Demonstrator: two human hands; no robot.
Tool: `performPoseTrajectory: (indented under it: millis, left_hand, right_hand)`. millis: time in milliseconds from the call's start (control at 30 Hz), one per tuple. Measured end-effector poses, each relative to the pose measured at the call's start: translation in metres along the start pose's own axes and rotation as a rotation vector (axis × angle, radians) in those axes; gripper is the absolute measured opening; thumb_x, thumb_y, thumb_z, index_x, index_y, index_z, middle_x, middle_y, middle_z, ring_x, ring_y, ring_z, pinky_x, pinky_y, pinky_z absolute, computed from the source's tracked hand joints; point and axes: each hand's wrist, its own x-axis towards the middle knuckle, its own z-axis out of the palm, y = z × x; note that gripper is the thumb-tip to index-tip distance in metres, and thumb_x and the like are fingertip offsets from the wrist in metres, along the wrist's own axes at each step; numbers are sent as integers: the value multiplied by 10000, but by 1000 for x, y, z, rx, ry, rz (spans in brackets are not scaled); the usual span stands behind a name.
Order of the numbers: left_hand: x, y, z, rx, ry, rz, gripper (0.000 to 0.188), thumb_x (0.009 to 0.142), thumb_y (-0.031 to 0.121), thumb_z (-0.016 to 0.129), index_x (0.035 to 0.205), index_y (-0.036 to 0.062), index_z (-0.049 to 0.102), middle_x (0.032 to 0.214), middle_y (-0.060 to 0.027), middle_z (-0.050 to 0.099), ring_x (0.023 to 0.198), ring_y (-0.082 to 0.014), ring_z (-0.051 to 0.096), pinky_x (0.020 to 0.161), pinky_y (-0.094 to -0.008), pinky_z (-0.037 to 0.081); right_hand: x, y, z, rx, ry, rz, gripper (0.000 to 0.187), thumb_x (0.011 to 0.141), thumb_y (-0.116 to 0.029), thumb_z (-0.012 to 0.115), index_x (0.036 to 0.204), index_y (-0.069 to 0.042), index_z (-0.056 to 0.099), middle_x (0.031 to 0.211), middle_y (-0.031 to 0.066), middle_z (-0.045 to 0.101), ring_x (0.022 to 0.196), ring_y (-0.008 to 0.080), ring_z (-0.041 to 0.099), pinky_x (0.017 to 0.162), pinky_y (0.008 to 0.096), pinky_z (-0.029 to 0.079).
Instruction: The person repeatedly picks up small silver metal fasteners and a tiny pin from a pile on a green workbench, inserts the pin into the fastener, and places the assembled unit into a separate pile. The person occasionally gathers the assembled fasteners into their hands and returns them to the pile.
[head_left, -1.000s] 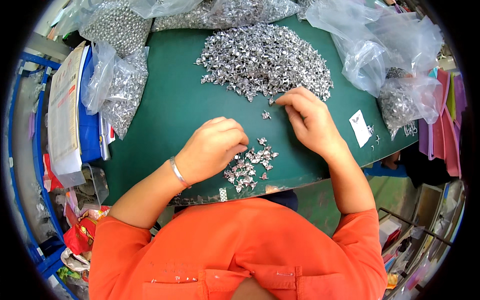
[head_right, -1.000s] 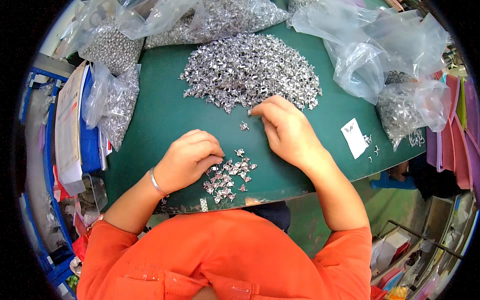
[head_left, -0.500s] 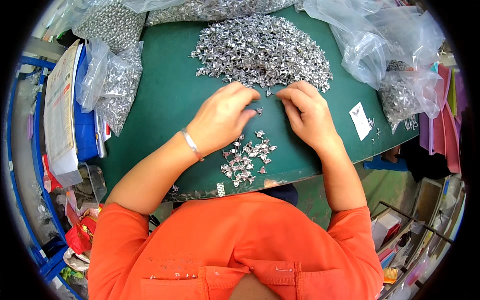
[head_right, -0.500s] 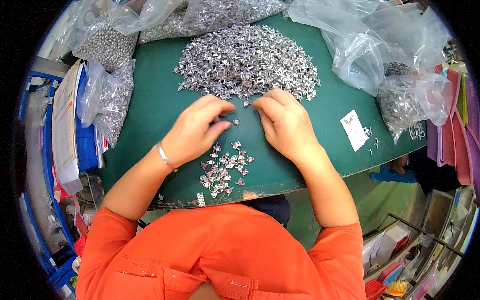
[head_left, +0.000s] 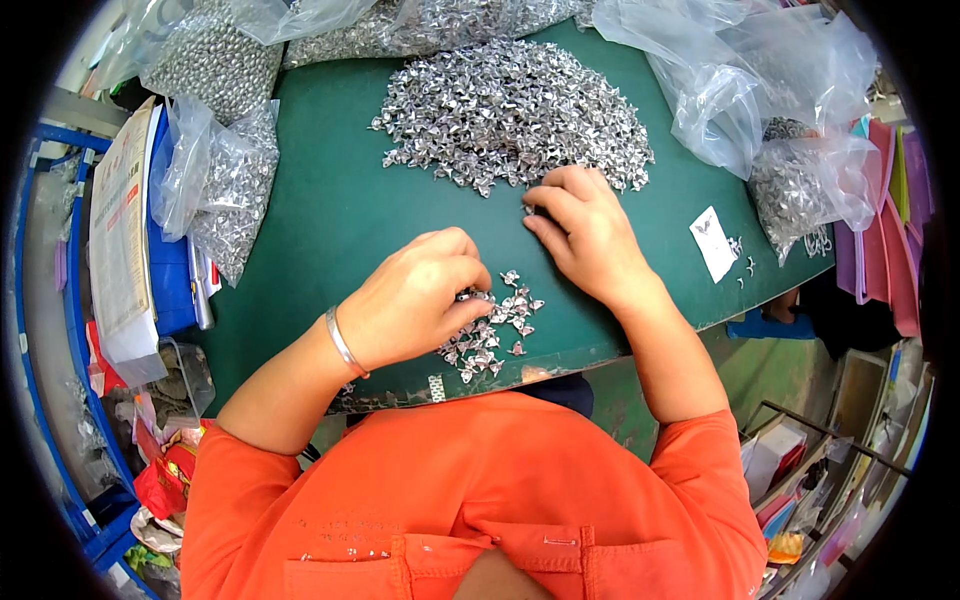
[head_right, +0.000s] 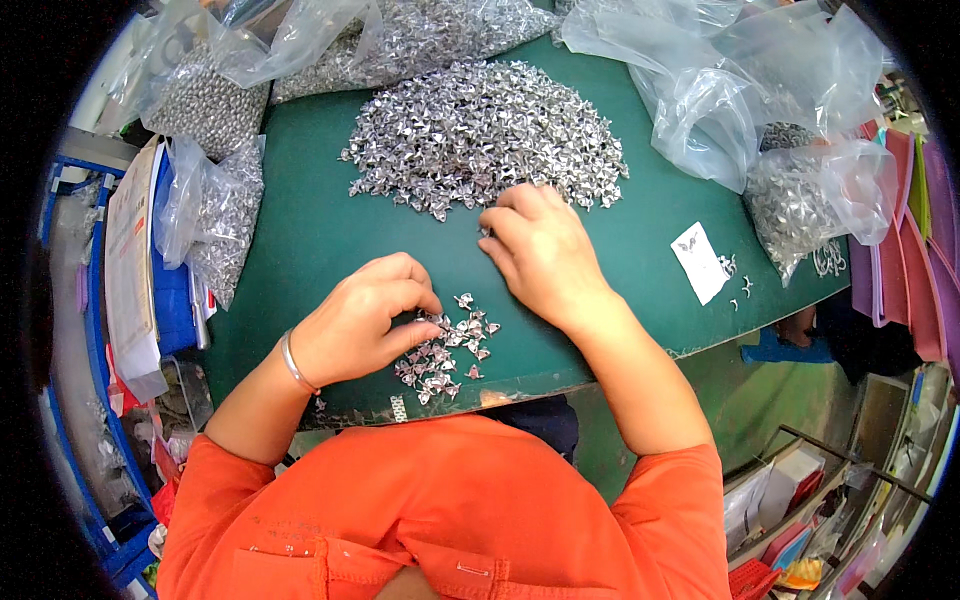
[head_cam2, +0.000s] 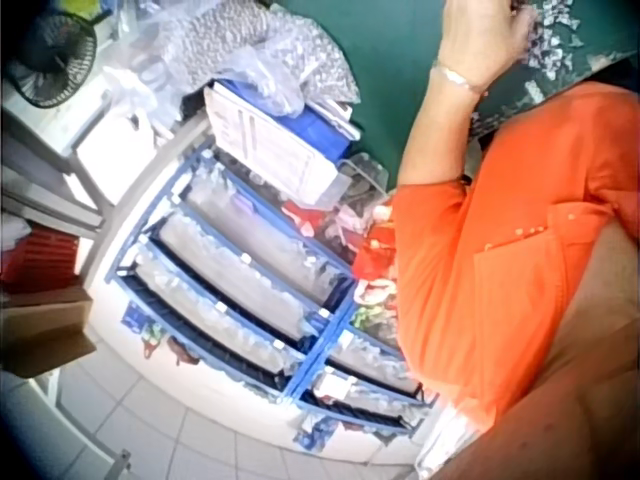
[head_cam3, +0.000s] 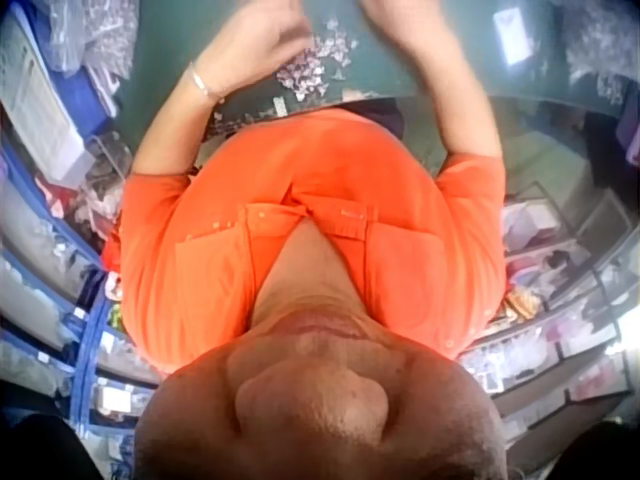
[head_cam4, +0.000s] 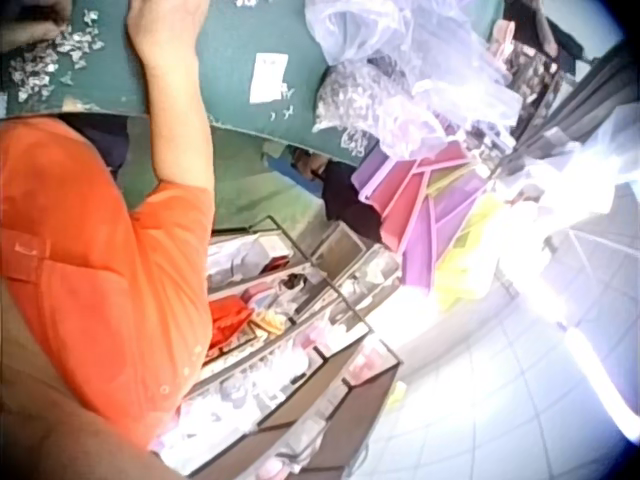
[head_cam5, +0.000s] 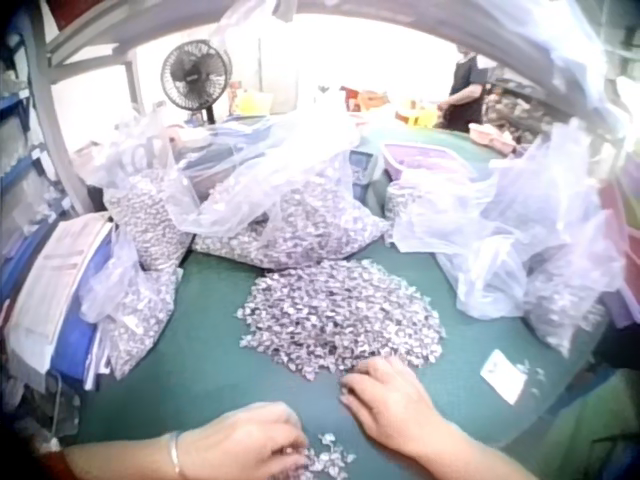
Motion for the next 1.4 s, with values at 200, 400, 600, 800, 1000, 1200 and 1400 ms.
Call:
performPoseTrajectory:
  millis: [200, 400, 600, 800, 1000, 1200, 1400]
  left_hand:
    - [1, 31, -7, -235, -10, -17, 185, 806, 59, 767, 961, 27, 670, 951, -108, 620, 866, -285, 621, 751, -363, 513]
    - [-2, 1, 6, 120, 195, -67, 165, 823, 6, 718, 931, 20, 594, 893, -132, 565, 813, -324, 603, 713, -388, 500]
    - [-9, -14, 1, 114, 248, -148, 145, 837, -30, 682, 942, 9, 590, 903, -142, 567, 807, -329, 613, 709, -393, 505]
    - [9, -21, 6, 64, 276, -85, 147, 843, 2, 696, 960, 5, 608, 905, -147, 585, 811, -327, 621, 722, -395, 510]
    - [24, -29, 22, 123, 282, -15, 175, 795, 6, 758, 911, 12, 627, 886, -132, 596, 782, -314, 643, 698, -392, 533]
    - [8, -31, 10, 58, 288, -121, 157, 848, -10, 710, 992, 6, 651, 908, -125, 618, 770, -272, 658, 707, -365, 540]
    - [17, -23, 7, 75, 319, -47, 131, 873, -17, 675, 999, 15, 663, 932, -115, 624, 833, -272, 655, 737, -355, 535]
  right_hand:
    - [-10, -13, -10, 362, -259, -50, 153, 782, 49, 654, 908, -37, 658, 976, 124, 632, 918, 352, 640, 784, 428, 534]
    - [22, -17, 12, 169, -75, -117, 359, 770, 79, 588, 1114, 2, 650, 1178, 167, 605, 1082, 368, 579, 933, 438, 491]
    - [14, -11, -2, 193, -186, -64, 375, 769, 97, 578, 1121, -5, 656, 1141, 158, 619, 1070, 372, 598, 922, 425, 507]
    - [-3, -17, -8, 186, -60, 139, 242, 829, 31, 643, 1062, -27, 671, 1013, 133, 641, 969, 355, 626, 833, 426, 525]
    - [-4, -18, 12, -24, 5, -18, 157, 817, -39, 708, 969, -48, 668, 899, 103, 605, 856, 319, 609, 753, 410, 527]
    - [-21, -23, -19, 172, -5, 187, 71, 859, -3, 681, 930, -4, 690, 955, 141, 674, 893, 352, 670, 789, 410, 553]
    - [-14, -21, 4, 74, 40, 216, 136, 846, -46, 710, 979, -18, 697, 1004, 147, 659, 980, 345, 638, 852, 416, 518]
